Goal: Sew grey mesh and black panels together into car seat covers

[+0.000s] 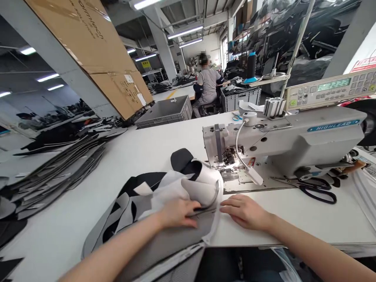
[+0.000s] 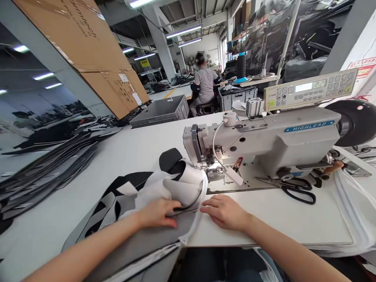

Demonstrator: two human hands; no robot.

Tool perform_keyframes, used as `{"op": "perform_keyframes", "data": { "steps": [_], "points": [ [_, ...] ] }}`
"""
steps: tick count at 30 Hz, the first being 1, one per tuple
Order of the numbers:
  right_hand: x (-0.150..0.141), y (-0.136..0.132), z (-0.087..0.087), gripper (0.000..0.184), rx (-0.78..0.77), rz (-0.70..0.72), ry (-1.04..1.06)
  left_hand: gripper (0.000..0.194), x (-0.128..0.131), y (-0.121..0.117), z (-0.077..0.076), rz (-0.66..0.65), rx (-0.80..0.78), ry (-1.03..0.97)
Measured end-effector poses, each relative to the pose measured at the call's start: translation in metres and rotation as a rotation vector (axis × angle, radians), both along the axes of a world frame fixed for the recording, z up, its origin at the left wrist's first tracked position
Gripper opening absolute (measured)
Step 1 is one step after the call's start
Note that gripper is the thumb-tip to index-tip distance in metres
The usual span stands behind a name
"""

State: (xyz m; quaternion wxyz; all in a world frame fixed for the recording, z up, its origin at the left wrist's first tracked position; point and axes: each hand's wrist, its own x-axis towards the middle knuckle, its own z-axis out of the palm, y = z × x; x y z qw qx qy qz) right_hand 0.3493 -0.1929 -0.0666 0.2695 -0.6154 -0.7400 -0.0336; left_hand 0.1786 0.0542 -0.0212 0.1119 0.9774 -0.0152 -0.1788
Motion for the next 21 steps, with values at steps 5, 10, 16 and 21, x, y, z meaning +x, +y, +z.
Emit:
{"op": "perform_keyframes", "data": {
  "steps": [5,10,16,21],
  "points": [
    [0.007,0.017,-0.013,0.033,-0.091,0.058,0.22,0.037,0.041,0.111,0.06,0.576,0.392,0.051],
    [0.009,0.017,-0.013,0.032,-0.186,-0.062,0.346,0.03,0.099,0.107,0.029,0.719,0.474,-0.084],
    [0.005,0.02,-0.013,0.033,-0.191,-0.074,0.308,0.032,0.11,0.064,-0.027,0.47,0.357,-0.247],
    [0.003,0.011,-0.014,0.034,-0.166,-0.122,0.253,0.039,0.021,0.124,-0.013,0.701,0.434,-0.295]
  ]
}}
